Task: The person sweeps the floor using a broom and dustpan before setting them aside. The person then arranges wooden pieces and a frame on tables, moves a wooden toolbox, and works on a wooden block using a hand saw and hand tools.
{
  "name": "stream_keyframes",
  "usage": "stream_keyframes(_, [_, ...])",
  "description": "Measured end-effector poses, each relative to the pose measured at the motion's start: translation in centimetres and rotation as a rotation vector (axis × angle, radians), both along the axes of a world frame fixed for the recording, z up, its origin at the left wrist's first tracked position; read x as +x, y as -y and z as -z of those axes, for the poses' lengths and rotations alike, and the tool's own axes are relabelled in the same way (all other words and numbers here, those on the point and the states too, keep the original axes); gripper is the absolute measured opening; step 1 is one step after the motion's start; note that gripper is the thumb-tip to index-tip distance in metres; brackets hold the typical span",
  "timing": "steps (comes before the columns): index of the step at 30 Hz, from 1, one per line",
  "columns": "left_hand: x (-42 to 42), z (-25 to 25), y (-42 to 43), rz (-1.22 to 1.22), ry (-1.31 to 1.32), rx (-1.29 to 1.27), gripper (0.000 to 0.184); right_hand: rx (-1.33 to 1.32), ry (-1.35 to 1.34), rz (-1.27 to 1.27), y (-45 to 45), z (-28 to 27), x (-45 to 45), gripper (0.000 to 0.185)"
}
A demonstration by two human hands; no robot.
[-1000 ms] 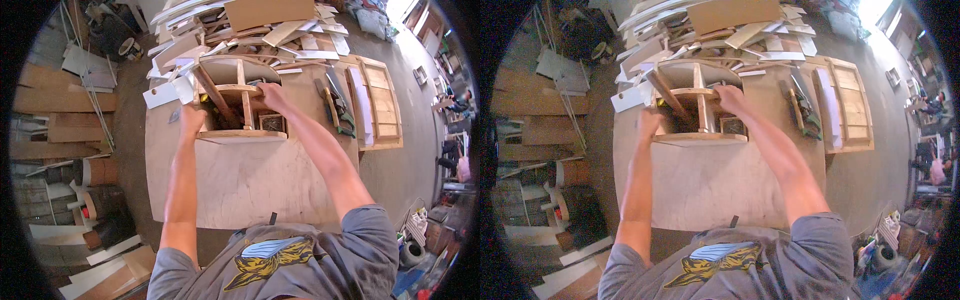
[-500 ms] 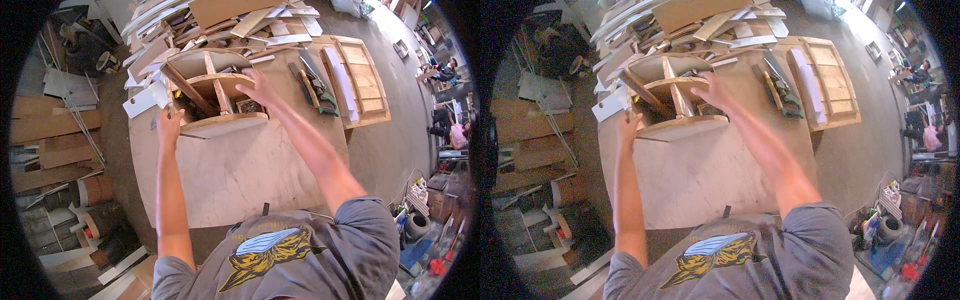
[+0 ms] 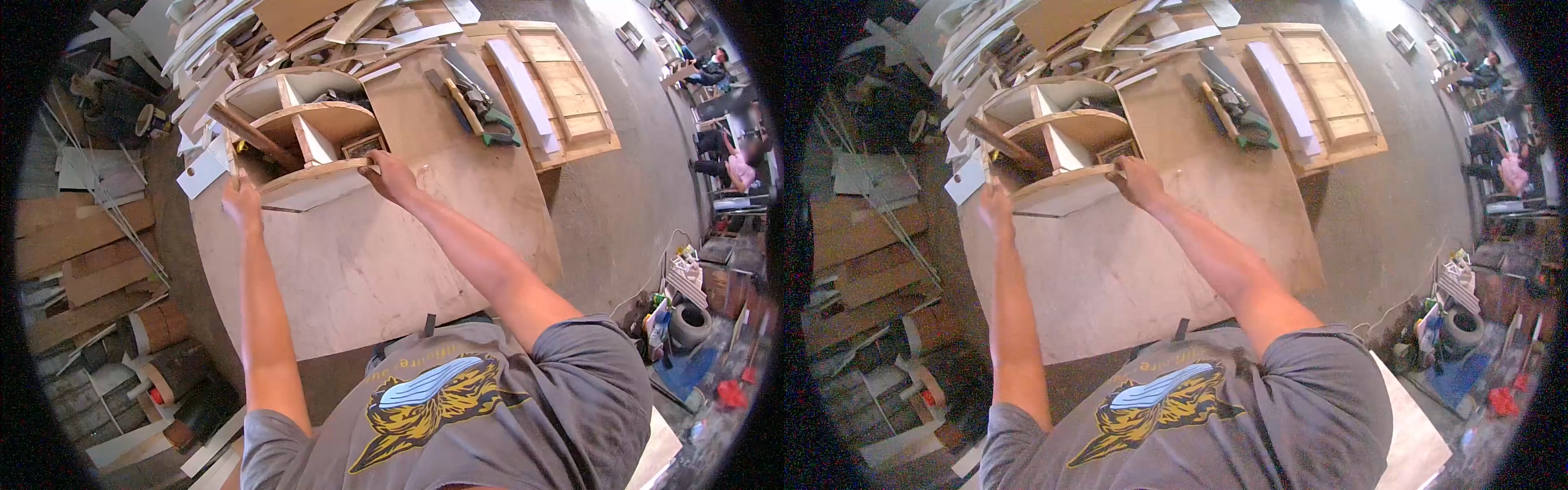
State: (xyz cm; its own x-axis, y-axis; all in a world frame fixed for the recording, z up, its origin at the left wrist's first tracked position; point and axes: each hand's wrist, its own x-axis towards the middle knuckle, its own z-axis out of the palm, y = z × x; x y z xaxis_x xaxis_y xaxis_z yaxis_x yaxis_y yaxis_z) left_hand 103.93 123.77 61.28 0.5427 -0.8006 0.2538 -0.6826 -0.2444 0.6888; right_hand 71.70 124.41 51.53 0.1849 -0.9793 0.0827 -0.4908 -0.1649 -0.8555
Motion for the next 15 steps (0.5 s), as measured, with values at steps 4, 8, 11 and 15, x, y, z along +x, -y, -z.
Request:
stream_keyframes(4, [-0.4, -0.3, 0.0, 0.021, 0.036, -0.06, 0.033, 0.084, -0.054, -0.047, -0.1, -0.7, -0.4, 0.04])
stream_keyframes(8, [-0.8, -0.7, -0.1, -0.022, -0.054, -0.04, 0.032, 0.075, -0.053, -0.05, -0.3, -0.4, -0.6, 0.042])
stream_keyframes(11, [-1.5, -1.8, -0.4, 0.015, -0.063, -0.017, 0.032, 0.176, -0.113, -0.094, 0.2, -1.6, -0.9, 0.042])
stream_keyframes(15, [-1.2, -1.6, -0.1, 0.018, 0.023, -0.032, 0.036, 0.175, -0.157, -0.137, 0.2, -2.2, -1.2, 0.046])
